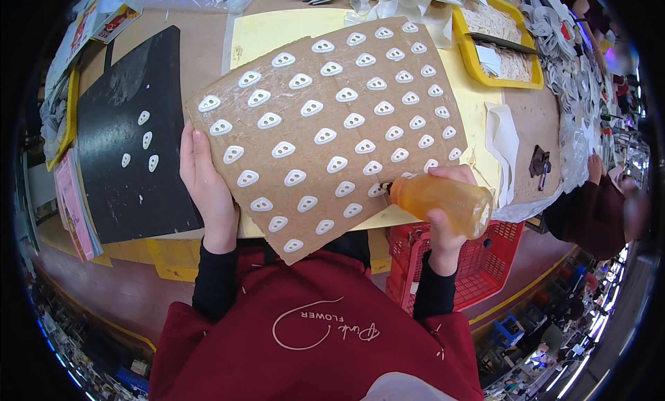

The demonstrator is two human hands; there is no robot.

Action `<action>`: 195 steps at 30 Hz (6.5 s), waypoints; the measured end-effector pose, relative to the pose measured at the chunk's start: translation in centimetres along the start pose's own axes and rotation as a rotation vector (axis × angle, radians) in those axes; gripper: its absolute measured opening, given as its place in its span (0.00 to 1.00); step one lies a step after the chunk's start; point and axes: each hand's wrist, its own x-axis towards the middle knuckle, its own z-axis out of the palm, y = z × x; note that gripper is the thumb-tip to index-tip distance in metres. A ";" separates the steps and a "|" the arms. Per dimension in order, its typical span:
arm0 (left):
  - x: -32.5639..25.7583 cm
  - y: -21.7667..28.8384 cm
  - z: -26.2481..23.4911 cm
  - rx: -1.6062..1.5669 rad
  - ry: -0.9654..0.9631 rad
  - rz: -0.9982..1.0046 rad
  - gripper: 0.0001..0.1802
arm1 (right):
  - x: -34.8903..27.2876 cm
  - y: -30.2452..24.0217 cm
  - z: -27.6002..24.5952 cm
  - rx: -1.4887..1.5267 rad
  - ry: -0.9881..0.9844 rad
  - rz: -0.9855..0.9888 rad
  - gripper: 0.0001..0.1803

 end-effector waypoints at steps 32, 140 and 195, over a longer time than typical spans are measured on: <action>-0.1 -0.1 -0.1 -0.031 -0.004 -0.029 0.25 | -4.5 0.9 0.4 -0.147 -0.006 -0.134 0.44; -0.2 0.1 0.2 -0.042 0.001 -0.031 0.24 | 4.3 -1.9 1.9 0.067 -0.092 0.056 0.23; -0.1 -0.8 0.0 -0.005 -0.026 -0.015 0.26 | 3.4 0.1 -4.0 1.220 0.306 0.520 0.37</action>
